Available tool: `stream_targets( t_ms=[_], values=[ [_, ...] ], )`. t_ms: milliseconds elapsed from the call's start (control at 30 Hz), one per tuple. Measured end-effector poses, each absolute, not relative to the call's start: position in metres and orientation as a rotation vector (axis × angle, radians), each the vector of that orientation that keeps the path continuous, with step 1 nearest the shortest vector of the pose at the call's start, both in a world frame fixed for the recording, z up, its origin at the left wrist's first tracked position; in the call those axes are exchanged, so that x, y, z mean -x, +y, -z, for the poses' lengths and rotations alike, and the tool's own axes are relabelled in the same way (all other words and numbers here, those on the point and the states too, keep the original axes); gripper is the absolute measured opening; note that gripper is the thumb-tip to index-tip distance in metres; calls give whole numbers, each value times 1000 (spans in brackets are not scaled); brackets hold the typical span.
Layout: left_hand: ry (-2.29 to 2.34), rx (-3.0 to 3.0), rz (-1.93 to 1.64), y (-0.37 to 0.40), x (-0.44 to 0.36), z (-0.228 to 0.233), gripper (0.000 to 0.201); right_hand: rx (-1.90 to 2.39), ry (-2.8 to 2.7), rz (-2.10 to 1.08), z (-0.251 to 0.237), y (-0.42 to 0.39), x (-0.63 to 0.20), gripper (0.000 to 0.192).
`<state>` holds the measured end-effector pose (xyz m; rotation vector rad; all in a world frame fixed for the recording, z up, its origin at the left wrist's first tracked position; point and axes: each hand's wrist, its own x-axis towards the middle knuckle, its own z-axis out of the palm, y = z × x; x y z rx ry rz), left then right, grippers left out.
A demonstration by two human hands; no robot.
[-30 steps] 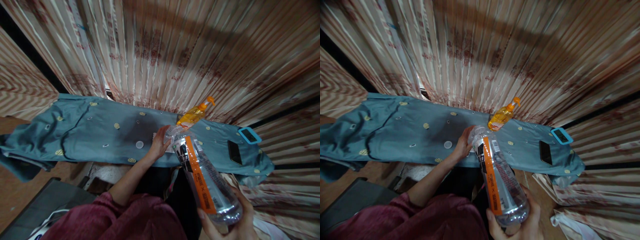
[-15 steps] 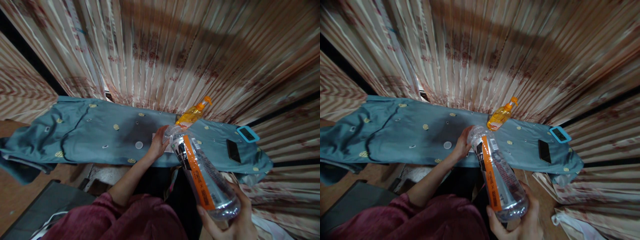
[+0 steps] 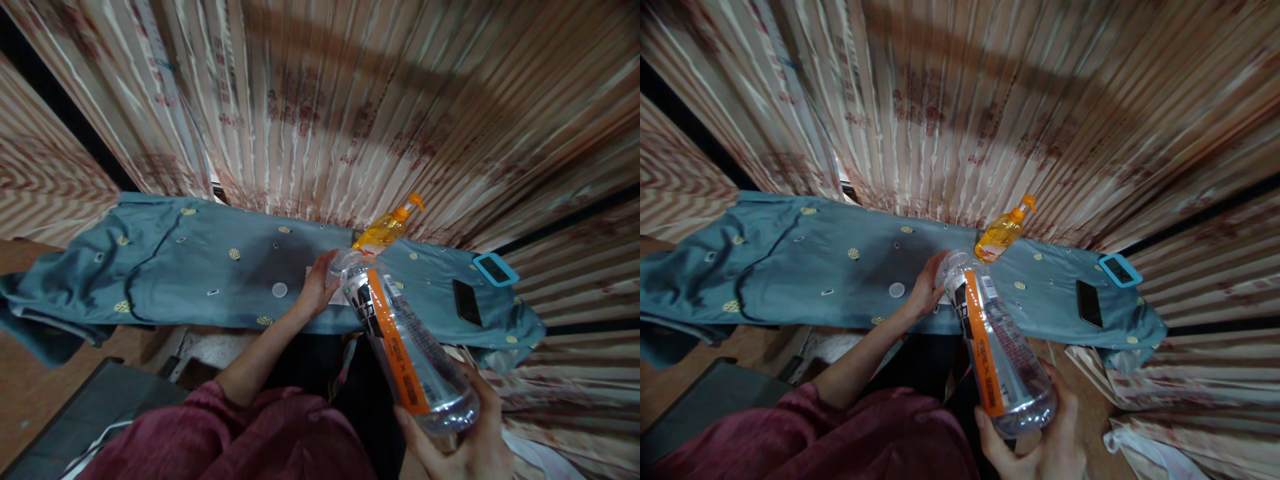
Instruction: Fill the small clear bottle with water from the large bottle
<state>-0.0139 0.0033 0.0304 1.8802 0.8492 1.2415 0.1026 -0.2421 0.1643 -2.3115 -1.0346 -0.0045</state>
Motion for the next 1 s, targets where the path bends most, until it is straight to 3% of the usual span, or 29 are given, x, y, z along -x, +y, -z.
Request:
stream_targets(
  t_ms=[400,1000],
  values=[
    [877,-1829,-1226,4,13,-22,78,2285,-1032,-13,-161,-243,-105,103],
    [889,-1829,-1236,4,11,-22,62,2299,-1027,-2,-164,-241,-100,108]
  ],
)
